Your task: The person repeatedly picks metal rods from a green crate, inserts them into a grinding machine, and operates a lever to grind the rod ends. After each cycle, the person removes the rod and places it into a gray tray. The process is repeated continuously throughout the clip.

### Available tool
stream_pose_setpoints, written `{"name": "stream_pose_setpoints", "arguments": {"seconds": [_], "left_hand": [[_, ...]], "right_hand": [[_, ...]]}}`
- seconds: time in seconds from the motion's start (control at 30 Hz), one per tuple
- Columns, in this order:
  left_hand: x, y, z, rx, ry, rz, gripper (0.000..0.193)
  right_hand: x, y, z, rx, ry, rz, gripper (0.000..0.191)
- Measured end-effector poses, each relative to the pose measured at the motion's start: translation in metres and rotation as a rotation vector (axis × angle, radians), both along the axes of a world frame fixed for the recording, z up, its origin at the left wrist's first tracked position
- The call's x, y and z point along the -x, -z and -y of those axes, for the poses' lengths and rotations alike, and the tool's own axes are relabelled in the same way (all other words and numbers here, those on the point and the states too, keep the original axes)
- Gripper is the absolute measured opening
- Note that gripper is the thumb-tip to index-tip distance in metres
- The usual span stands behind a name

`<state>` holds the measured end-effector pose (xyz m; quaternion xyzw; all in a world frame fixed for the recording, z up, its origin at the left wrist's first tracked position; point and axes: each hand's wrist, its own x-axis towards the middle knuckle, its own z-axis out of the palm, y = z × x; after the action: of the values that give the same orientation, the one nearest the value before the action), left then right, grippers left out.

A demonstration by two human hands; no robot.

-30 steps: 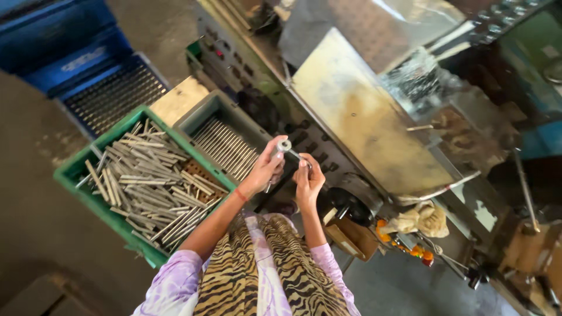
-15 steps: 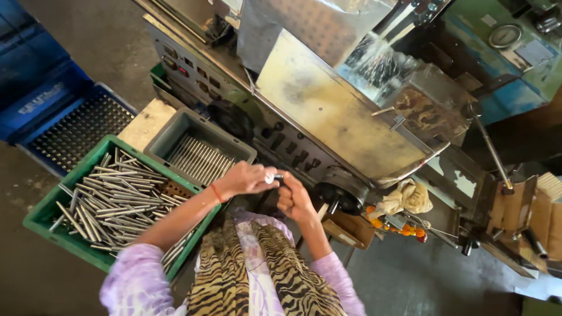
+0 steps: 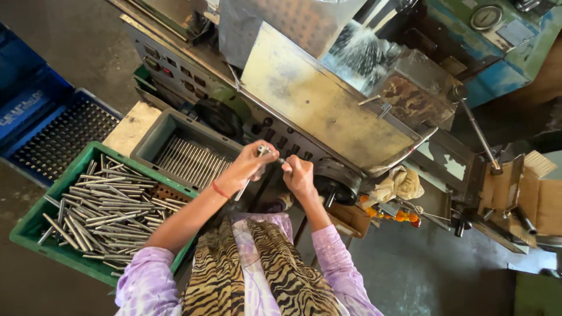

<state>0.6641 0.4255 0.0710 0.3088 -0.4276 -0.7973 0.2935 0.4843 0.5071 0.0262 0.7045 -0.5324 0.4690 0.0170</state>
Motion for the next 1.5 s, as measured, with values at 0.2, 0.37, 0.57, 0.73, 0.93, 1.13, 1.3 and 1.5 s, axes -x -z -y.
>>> {"name": "stream_pose_setpoints", "arguments": {"seconds": [0.2, 0.37, 0.57, 0.73, 0.93, 1.13, 1.3, 1.5], "left_hand": [[0.012, -0.013, -0.031, 0.43, -0.21, 0.031, 0.019], [0.017, -0.025, -0.04, 0.487, -0.197, 0.021, 0.02], [0.015, -0.043, -0.039, 0.319, -0.085, -0.139, 0.017], [0.018, -0.056, -0.025, -0.007, 0.147, -0.336, 0.01], [0.032, -0.063, -0.046, -0.044, 0.042, -0.392, 0.013], [0.036, -0.056, -0.042, -0.067, -0.009, -0.208, 0.017], [0.041, -0.041, -0.036, -0.044, -0.043, -0.116, 0.018], [0.033, -0.023, -0.044, 0.146, -0.078, -0.133, 0.013]], "right_hand": [[0.011, -0.005, -0.016, 0.025, 0.048, 0.007, 0.045], [0.013, -0.032, -0.027, 0.021, 0.016, 0.023, 0.047], [0.01, -0.085, -0.049, -0.271, -0.107, 0.231, 0.041], [0.035, -0.125, -0.046, -0.623, -0.434, 0.457, 0.037], [0.054, -0.134, -0.044, -0.614, -0.525, 0.503, 0.043], [0.056, -0.084, -0.038, -0.569, -0.588, 0.848, 0.049], [0.035, -0.036, -0.032, -0.423, -0.735, 1.345, 0.046], [0.03, -0.033, -0.054, -0.53, -0.542, 1.084, 0.032]]}}
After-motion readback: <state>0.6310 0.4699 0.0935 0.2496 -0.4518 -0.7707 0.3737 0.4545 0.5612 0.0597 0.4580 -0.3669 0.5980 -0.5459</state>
